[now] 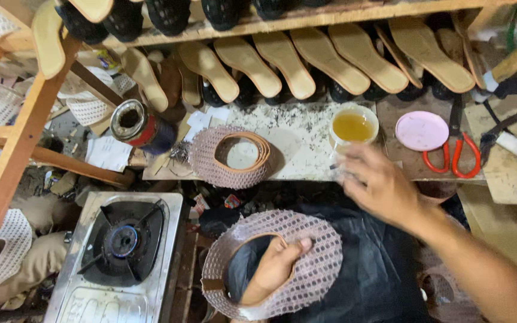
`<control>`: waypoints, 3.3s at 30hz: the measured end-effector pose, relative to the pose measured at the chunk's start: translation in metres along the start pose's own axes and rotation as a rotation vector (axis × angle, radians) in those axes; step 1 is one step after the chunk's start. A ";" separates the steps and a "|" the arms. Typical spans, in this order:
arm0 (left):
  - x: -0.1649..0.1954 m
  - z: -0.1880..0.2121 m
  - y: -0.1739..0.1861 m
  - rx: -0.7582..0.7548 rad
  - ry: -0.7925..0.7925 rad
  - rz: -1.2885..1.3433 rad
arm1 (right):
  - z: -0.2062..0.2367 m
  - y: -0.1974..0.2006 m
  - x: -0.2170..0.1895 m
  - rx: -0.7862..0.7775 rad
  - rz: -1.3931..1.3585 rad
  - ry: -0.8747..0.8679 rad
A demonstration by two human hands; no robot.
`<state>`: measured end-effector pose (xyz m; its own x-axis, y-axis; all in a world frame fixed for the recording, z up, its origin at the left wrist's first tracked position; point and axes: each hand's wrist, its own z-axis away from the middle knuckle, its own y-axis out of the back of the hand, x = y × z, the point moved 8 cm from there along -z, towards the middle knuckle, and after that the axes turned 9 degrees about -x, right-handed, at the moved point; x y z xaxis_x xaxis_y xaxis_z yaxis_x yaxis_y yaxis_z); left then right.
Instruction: The person holds a woven mesh shoe upper strap and repeatedly dips their fingers into a container of yellow glue, spreading the glue along the strap's edge by hand. A small gas burner is lit on the workbench beside them, and finished shoe uppers line the shelf above the bench.
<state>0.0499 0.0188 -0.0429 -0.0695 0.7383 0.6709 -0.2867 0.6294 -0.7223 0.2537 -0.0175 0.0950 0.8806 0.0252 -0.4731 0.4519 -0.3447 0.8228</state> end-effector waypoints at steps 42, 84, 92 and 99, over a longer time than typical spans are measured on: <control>0.038 0.014 -0.001 0.331 -0.237 0.110 | 0.013 -0.008 -0.036 0.081 0.050 0.146; 0.046 0.003 -0.013 0.248 -0.287 0.241 | 0.039 -0.031 -0.070 0.014 0.065 0.211; 0.039 0.004 -0.009 0.266 -0.264 0.171 | 0.024 -0.021 -0.071 0.075 0.076 0.229; 0.032 0.016 0.003 0.372 -0.126 -0.229 | 0.016 -0.029 -0.063 -0.067 0.019 0.276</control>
<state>0.0315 0.0405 -0.0211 -0.0736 0.5401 0.8384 -0.6307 0.6260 -0.4586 0.1827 -0.0243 0.0957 0.8904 0.2772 -0.3610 0.4350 -0.2851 0.8541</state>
